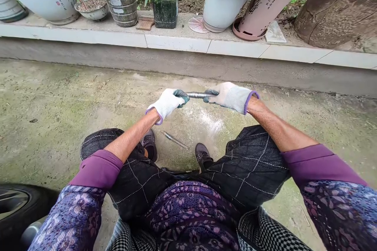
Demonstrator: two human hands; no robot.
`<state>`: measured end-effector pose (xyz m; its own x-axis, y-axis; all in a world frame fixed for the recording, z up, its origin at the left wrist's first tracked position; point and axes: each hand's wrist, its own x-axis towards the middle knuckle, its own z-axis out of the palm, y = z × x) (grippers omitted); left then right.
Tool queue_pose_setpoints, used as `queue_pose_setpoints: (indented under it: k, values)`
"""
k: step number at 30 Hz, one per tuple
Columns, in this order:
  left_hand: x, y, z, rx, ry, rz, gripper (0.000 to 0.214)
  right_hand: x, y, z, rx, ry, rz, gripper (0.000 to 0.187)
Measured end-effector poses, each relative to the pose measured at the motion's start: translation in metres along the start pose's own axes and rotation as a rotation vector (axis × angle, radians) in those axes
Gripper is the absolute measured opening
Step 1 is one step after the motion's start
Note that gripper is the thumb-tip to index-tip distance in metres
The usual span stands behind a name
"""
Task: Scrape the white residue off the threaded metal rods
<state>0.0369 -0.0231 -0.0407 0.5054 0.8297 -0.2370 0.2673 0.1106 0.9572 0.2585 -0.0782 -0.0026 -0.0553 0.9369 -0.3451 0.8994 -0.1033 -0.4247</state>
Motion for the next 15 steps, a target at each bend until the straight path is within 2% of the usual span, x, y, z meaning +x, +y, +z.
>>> queue_pose_setpoints:
  k: [3,8,12,15]
  values:
    - [-0.003,-0.003,0.003,-0.091,-0.006,-0.056,0.007,-0.003,-0.004,-0.001,-0.054,0.031,-0.039,0.027]
    - [-0.005,-0.007,0.007,-0.119,-0.029,-0.113,0.006,-0.008,-0.011,-0.003,-0.072,0.057,0.009,0.028]
    - [-0.005,-0.006,0.003,-0.121,-0.065,-0.141,0.004,-0.017,-0.016,-0.007,0.192,0.002,0.038,0.034]
    - [-0.003,-0.001,-0.004,-0.009,-0.110,-0.156,0.006,-0.023,-0.013,-0.009,0.337,-0.138,-0.023,0.035]
